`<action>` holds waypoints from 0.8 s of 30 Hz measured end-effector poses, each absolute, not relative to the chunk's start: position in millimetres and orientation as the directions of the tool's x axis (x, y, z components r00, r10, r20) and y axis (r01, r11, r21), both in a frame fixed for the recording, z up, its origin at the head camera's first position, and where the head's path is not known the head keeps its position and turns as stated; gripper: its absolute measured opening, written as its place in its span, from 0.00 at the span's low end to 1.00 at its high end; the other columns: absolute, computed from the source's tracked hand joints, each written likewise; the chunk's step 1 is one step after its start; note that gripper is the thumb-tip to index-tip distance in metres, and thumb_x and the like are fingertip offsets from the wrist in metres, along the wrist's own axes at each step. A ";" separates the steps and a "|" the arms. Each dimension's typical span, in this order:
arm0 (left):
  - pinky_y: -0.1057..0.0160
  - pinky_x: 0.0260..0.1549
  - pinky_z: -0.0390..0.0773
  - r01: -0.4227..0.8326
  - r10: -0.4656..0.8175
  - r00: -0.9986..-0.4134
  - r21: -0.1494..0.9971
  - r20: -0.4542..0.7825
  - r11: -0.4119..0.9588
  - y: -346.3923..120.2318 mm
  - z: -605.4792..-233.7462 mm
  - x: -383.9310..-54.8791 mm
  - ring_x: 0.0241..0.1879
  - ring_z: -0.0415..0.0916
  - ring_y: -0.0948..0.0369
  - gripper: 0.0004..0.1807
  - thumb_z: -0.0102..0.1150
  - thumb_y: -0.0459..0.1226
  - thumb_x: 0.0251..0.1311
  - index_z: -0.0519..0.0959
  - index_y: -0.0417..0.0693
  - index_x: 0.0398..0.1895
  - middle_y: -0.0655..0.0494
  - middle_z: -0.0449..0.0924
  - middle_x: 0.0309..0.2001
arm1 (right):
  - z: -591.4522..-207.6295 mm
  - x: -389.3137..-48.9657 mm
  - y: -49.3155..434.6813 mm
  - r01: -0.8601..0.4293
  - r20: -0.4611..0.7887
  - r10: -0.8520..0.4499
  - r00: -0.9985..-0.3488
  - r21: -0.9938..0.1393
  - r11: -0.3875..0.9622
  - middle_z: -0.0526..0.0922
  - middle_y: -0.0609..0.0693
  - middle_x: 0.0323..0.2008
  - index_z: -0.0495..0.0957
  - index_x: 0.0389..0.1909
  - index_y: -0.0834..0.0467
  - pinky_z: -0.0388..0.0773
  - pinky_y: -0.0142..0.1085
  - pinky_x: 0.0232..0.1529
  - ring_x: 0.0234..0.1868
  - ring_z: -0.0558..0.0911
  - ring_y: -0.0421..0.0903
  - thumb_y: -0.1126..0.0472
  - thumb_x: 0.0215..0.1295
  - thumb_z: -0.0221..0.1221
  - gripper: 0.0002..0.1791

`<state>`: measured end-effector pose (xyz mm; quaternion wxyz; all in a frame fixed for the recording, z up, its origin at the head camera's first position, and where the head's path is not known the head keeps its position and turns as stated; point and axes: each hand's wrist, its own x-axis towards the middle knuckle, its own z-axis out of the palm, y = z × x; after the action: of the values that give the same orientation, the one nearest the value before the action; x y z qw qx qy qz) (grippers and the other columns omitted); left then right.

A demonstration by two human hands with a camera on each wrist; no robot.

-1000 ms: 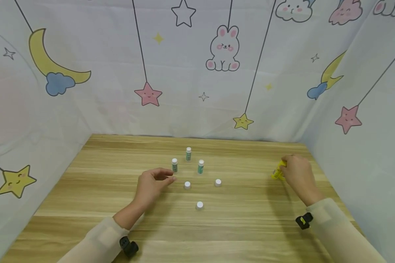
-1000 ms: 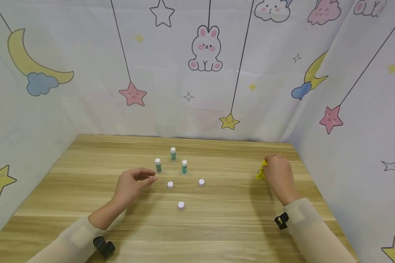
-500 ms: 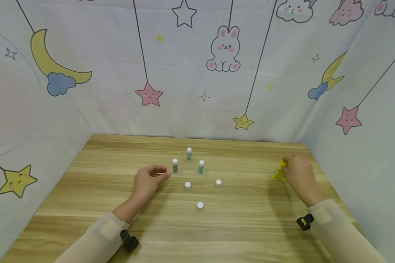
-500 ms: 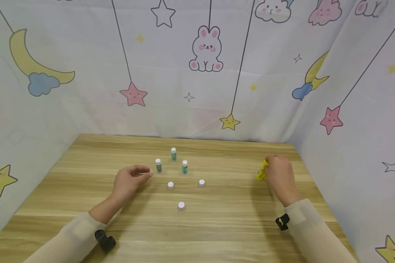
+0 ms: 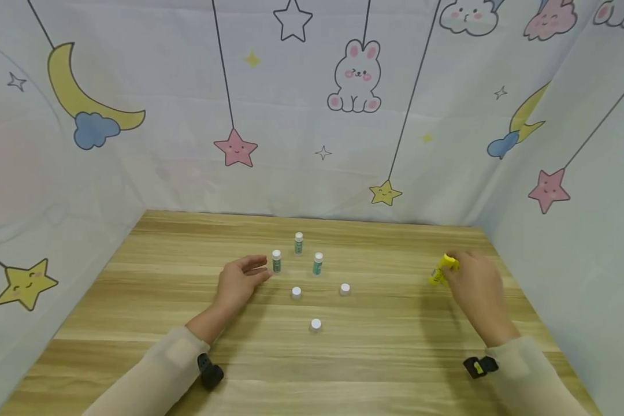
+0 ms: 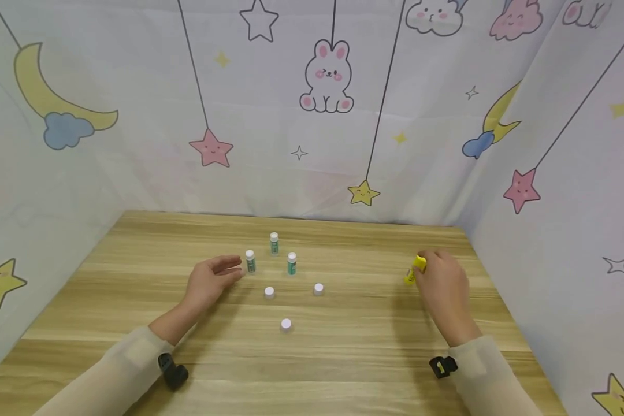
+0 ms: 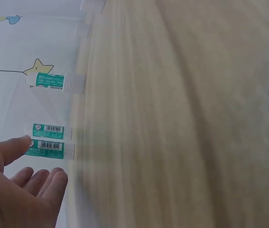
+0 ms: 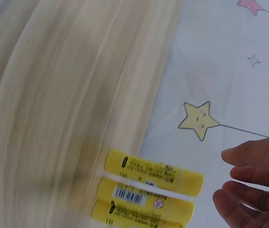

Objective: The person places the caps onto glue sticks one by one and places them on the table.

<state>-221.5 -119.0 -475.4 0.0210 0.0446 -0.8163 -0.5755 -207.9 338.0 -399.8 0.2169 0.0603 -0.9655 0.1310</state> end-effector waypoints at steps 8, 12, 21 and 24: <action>0.54 0.58 0.79 -0.077 -0.068 -0.996 0.948 -0.058 0.309 -115.7 -476.9 -232.2 0.63 0.77 0.49 0.27 0.68 0.36 0.64 0.75 0.41 0.66 0.46 0.77 0.65 | -396.1 -190.6 306.4 -0.182 0.430 -0.064 -0.901 -0.238 0.954 0.85 0.67 0.44 0.84 0.52 0.64 0.77 0.45 0.21 0.27 0.82 0.55 0.59 0.62 0.70 0.20; 0.52 0.59 0.79 -0.085 -0.075 -0.995 0.952 -0.065 0.296 -115.3 -478.6 -237.0 0.62 0.77 0.49 0.27 0.69 0.35 0.63 0.76 0.42 0.65 0.45 0.78 0.64 | -400.5 -187.5 289.8 -0.203 0.419 -0.075 -0.905 -0.270 0.941 0.86 0.64 0.42 0.83 0.53 0.63 0.81 0.46 0.25 0.32 0.85 0.55 0.57 0.62 0.70 0.21; 0.51 0.61 0.77 -0.089 -0.060 -0.995 0.950 -0.074 0.300 -112.7 -481.6 -242.8 0.63 0.76 0.47 0.27 0.70 0.34 0.62 0.77 0.43 0.65 0.43 0.79 0.62 | -406.6 -180.8 265.7 -0.182 0.332 -0.059 -0.942 -0.354 0.917 0.85 0.63 0.48 0.83 0.56 0.59 0.84 0.47 0.29 0.35 0.87 0.55 0.54 0.65 0.69 0.22; 0.51 0.61 0.77 -0.091 -0.061 -0.995 0.950 -0.077 0.299 -111.4 -482.4 -244.6 0.62 0.77 0.47 0.27 0.70 0.33 0.62 0.77 0.40 0.65 0.41 0.79 0.62 | -407.8 -179.2 256.4 -0.185 0.315 -0.065 -0.947 -0.370 0.910 0.86 0.62 0.48 0.83 0.56 0.58 0.84 0.46 0.29 0.35 0.88 0.54 0.54 0.64 0.70 0.22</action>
<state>-244.6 -111.4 -482.4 -0.0130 0.0472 -0.8059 -0.5900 -179.2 256.4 -407.8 0.1495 0.0647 -0.9658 0.2016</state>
